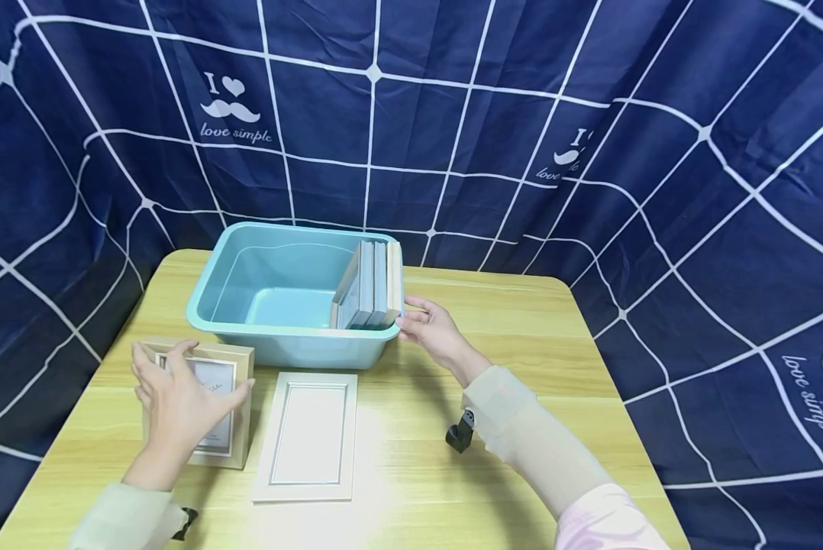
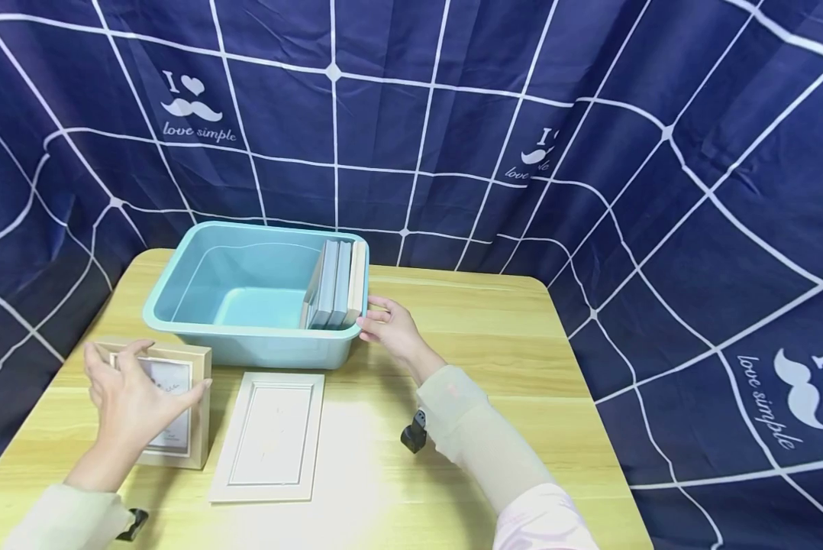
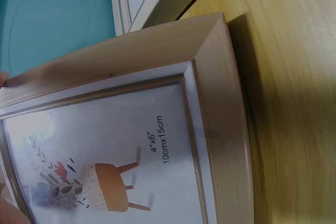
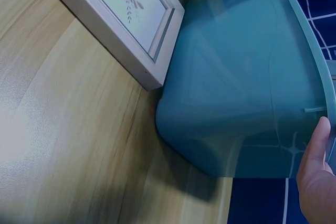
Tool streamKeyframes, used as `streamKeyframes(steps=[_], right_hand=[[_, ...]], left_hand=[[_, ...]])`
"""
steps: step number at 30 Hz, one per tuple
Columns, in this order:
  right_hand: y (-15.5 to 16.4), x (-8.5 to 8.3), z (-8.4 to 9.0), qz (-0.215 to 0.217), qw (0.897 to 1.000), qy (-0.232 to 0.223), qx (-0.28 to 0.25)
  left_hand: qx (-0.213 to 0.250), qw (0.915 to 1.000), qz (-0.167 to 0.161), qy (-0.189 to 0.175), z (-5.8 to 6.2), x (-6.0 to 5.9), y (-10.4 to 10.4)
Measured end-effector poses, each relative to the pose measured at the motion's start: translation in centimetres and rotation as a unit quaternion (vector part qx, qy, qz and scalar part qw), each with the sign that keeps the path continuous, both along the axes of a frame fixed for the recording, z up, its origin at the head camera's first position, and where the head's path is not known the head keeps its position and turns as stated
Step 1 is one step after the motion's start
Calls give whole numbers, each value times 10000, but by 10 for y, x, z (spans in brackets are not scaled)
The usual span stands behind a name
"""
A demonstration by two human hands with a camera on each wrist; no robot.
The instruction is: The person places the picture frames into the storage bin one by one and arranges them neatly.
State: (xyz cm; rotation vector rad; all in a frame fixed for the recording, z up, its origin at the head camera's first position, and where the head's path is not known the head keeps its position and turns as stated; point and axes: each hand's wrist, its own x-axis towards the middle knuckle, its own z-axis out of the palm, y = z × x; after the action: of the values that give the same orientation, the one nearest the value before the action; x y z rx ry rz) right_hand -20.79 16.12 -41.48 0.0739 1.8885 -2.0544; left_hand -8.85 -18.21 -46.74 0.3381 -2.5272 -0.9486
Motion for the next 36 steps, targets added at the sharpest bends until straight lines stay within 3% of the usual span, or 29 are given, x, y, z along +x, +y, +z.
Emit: streamKeyframes(steps=[15, 27, 36], right_hand=[[0, 1, 1, 12, 9999, 52, 111], [0, 0, -3, -23, 10000, 54, 65], [0, 0, -3, -2, 9999, 99, 97]], left_hand=[[46, 10000, 30, 34, 6, -1, 3], [194, 9975, -89, 668, 10, 1, 2], [-89, 9943, -369, 995, 6, 3, -3]])
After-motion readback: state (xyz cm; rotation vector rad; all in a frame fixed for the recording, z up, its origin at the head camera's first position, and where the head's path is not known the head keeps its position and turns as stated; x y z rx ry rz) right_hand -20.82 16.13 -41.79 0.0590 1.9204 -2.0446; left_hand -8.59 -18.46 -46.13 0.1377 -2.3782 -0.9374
